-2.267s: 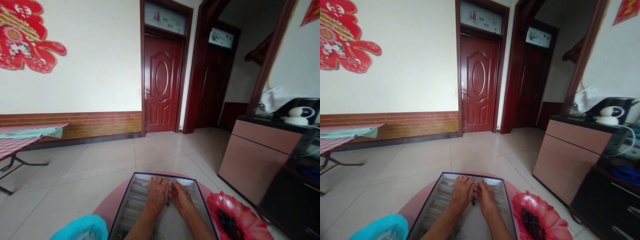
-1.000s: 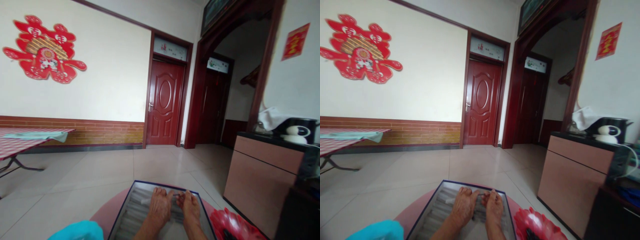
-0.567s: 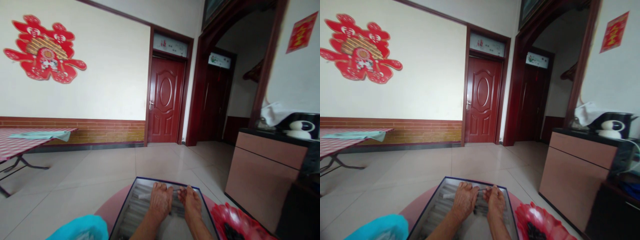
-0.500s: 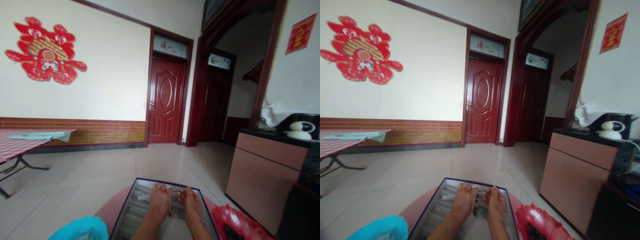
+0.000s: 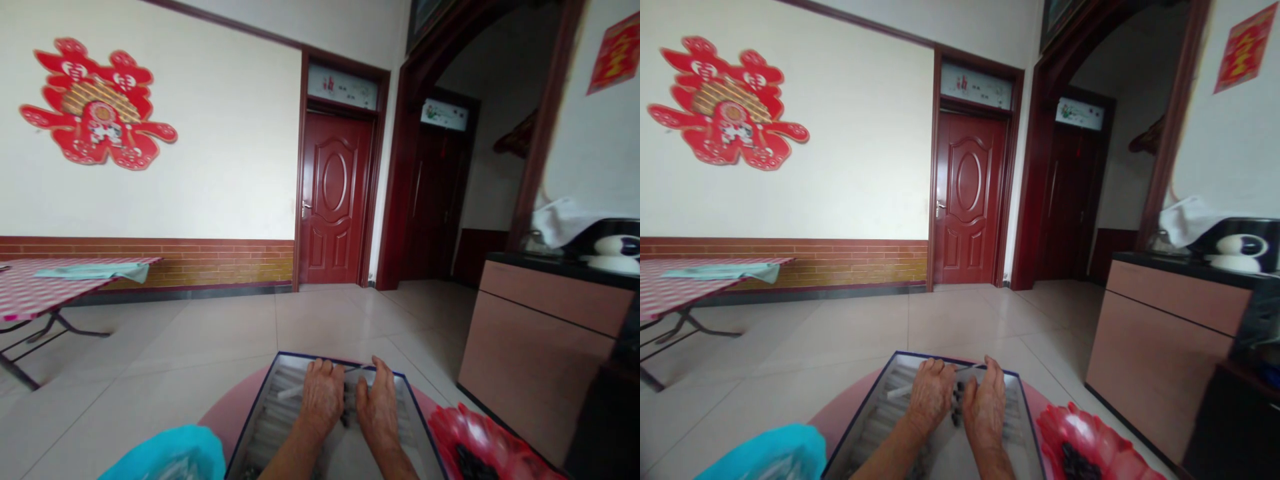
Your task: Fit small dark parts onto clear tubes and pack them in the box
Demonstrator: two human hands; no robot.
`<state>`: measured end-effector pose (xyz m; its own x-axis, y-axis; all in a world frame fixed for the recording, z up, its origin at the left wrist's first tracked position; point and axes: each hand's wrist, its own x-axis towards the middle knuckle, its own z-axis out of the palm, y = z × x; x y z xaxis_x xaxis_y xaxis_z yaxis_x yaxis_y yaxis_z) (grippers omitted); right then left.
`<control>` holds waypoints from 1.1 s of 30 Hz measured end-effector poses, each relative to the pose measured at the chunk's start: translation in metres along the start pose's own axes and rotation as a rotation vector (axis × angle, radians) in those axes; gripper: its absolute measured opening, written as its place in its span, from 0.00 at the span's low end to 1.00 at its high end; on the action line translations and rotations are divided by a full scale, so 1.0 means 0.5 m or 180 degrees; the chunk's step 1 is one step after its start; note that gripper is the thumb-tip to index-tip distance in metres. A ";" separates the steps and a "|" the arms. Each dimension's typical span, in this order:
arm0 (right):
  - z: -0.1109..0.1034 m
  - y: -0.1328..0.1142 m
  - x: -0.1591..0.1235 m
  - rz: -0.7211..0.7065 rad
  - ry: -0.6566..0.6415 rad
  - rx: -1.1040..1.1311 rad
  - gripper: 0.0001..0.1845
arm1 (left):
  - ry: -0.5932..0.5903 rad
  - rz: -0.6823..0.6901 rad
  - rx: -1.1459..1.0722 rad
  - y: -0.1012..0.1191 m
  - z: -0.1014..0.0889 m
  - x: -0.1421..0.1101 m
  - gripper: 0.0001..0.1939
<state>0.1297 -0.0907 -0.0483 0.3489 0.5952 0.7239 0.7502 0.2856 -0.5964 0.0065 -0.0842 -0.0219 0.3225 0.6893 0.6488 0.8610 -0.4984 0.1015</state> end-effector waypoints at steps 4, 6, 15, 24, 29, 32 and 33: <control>0.002 -0.003 -0.001 0.0334 0.0002 0.0362 0.31 | 0.0178 0.0023 -0.0258 0.002 -0.002 0.003 0.12; 0.004 -0.005 -0.007 0.0600 -0.0112 0.0696 0.32 | 0.0334 0.0057 -0.0486 0.003 -0.004 0.004 0.14; -0.013 -0.057 -0.020 0.0758 -0.1601 0.2430 0.29 | 0.0489 -0.0649 -0.2446 0.003 0.009 0.013 0.15; 0.009 -0.070 -0.018 0.1480 -0.1749 0.2901 0.37 | 0.0406 -0.0881 -0.3321 0.001 0.008 0.029 0.15; 0.012 -0.071 -0.012 0.1637 -0.1716 0.2771 0.36 | 0.0394 -0.0917 -0.3451 0.003 0.003 0.031 0.15; 0.013 -0.068 -0.014 0.1472 -0.1563 0.2480 0.33 | 0.0639 -0.1106 -0.3408 -0.002 0.005 0.037 0.15; 0.013 -0.066 -0.015 0.1376 -0.1514 0.2383 0.32 | 0.0731 -0.1297 -0.3435 -0.006 0.008 0.040 0.15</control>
<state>0.0986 -0.0996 -0.0365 0.1240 0.9535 0.2748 0.0047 0.2763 -0.9610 0.0120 -0.0671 -0.0123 -0.0732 0.8446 0.5304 0.0693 -0.5262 0.8475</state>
